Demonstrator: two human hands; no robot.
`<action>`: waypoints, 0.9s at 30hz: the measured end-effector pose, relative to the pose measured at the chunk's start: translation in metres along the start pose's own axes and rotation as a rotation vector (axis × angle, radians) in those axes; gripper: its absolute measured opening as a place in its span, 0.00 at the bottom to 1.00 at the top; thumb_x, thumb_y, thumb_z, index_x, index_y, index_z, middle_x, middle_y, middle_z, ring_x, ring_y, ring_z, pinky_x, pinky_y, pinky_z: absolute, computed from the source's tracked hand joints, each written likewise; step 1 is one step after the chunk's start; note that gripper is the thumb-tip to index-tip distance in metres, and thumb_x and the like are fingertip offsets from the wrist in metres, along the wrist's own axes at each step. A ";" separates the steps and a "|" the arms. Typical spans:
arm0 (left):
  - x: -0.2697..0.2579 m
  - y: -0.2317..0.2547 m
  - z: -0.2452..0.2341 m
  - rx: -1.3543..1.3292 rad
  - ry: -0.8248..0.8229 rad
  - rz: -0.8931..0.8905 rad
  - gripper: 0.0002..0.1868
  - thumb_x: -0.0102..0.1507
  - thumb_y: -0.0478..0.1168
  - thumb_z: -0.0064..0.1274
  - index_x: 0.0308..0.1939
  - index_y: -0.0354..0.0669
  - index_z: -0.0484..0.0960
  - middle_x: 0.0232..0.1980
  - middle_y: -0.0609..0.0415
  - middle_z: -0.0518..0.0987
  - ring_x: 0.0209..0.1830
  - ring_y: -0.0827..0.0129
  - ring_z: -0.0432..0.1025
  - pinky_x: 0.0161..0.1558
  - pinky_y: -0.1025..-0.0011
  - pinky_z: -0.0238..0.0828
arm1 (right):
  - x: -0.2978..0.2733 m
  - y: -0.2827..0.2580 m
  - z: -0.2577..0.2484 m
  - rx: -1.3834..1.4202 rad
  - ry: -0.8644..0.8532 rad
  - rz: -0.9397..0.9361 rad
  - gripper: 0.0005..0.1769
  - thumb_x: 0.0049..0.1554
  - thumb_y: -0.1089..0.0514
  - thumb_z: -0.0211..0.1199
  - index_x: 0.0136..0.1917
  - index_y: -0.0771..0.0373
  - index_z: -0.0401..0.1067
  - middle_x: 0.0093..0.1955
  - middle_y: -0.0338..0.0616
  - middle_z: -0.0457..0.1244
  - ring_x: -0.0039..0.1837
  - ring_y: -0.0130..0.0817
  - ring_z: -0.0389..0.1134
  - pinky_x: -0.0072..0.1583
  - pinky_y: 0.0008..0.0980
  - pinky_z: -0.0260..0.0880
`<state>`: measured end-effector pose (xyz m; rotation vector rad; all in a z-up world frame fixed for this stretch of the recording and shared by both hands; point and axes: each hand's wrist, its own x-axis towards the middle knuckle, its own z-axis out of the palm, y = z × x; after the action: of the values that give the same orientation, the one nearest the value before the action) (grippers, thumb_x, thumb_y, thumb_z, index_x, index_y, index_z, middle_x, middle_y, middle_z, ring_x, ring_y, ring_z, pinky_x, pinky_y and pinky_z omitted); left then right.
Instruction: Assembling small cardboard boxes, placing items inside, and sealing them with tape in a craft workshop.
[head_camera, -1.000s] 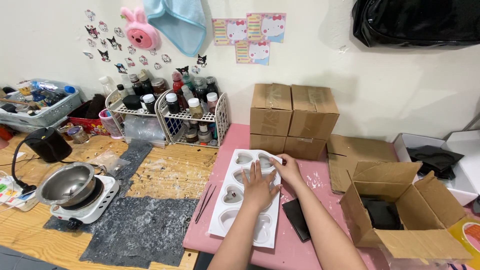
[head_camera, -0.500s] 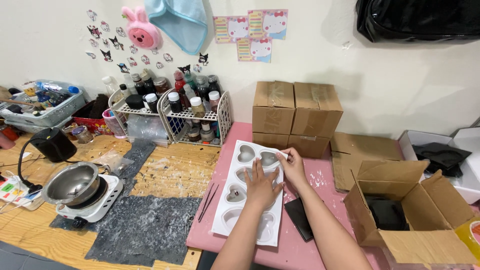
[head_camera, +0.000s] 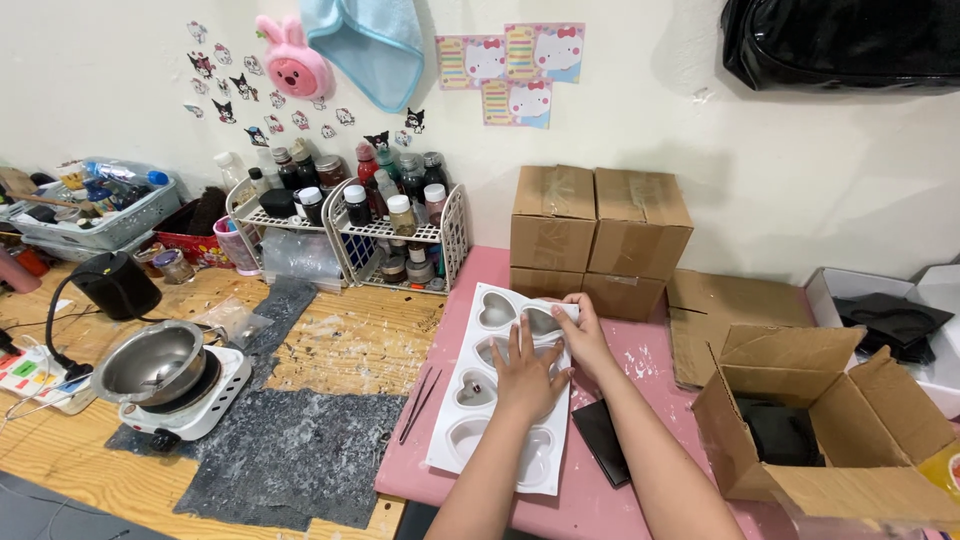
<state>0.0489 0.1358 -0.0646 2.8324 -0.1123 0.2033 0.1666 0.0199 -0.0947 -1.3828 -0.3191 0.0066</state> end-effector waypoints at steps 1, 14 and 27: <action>-0.001 0.001 -0.002 -0.002 -0.002 -0.001 0.30 0.66 0.63 0.45 0.72 0.66 0.69 0.83 0.36 0.33 0.83 0.44 0.29 0.72 0.29 0.20 | 0.000 0.002 -0.001 -0.001 0.000 0.002 0.11 0.64 0.55 0.60 0.55 0.57 0.61 0.45 0.35 0.62 0.45 0.22 0.60 0.43 0.25 0.60; -0.004 0.001 -0.008 -0.137 0.004 -0.032 0.27 0.64 0.60 0.50 0.67 0.63 0.77 0.81 0.30 0.41 0.85 0.46 0.29 0.75 0.35 0.19 | -0.007 -0.016 0.006 -0.169 -0.117 -0.213 0.23 0.61 0.59 0.61 0.67 0.57 0.60 0.57 0.43 0.66 0.60 0.30 0.66 0.60 0.29 0.67; -0.001 -0.002 -0.001 -0.093 0.020 -0.024 0.29 0.62 0.60 0.53 0.66 0.61 0.77 0.80 0.30 0.46 0.83 0.41 0.33 0.74 0.35 0.21 | -0.018 -0.031 0.002 -0.820 -0.095 -0.648 0.16 0.50 0.54 0.72 0.49 0.64 0.77 0.63 0.50 0.63 0.68 0.55 0.59 0.67 0.47 0.56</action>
<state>0.0480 0.1382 -0.0645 2.7369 -0.0812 0.2149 0.1432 0.0122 -0.0689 -2.0241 -0.9067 -0.6589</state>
